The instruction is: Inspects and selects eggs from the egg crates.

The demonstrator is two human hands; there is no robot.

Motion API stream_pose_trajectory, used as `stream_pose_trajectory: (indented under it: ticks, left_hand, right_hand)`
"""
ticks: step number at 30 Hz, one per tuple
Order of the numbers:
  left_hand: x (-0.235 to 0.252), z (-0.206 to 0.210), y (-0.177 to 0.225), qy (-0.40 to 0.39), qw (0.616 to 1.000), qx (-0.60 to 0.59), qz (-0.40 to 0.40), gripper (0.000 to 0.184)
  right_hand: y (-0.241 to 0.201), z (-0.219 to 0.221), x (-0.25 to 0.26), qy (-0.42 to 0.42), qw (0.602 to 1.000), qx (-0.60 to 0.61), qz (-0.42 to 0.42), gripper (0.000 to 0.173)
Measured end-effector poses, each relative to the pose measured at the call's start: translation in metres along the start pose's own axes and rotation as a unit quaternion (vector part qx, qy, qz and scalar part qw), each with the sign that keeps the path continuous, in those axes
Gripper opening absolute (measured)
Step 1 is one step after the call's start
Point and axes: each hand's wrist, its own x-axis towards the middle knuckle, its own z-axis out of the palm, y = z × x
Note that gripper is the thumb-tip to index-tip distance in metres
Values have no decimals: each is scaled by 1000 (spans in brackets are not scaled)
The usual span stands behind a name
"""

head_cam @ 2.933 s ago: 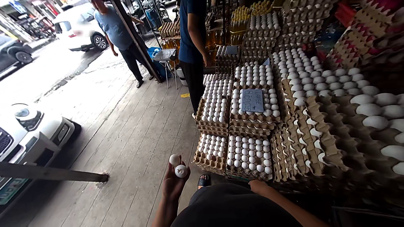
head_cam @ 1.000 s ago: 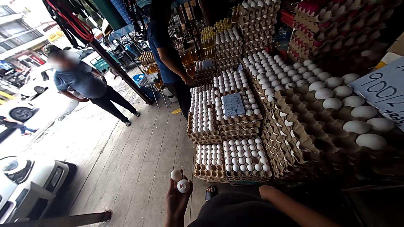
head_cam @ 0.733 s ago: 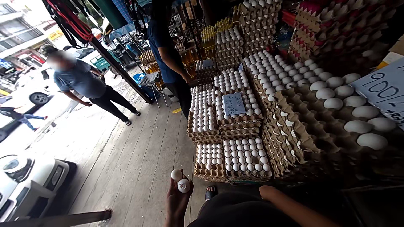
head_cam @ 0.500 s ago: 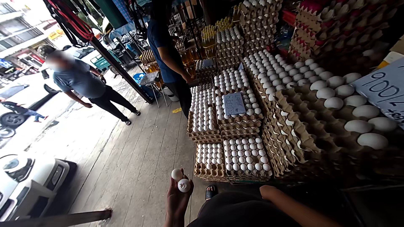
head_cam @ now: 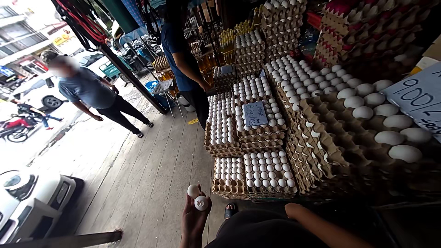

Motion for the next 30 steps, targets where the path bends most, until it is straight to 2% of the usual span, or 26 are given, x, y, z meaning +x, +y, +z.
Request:
stream_pose_trajectory:
  ticks: [1, 2, 3, 8, 12, 30]
  left_hand:
    - [0, 0, 0, 0, 1000, 0, 0, 46]
    - [0, 0, 0, -2, 1000, 0, 0, 46]
    - [0, 1, 0, -3, 1000, -1, -1, 46]
    - [0, -1, 0, -1, 1000, -3, -4, 46]
    - [1, 1, -1, 9, 1000, 4, -2, 47]
    - [7, -7, 3, -10, 1000, 3, -15, 48]
  right_hand:
    - [-13, -3, 10, -83, 985, 30, 148, 46]
    - [-21, -5, 12, -105, 969, 54, 217, 45]
    - [-27, -8, 8, -109, 962, 65, 244, 44]
    - [1, 20, 38, -100, 964, 51, 242, 45]
    - [-10, 5, 18, -113, 964, 51, 235, 46]
    - [-12, -1, 14, -129, 963, 44, 231, 45]
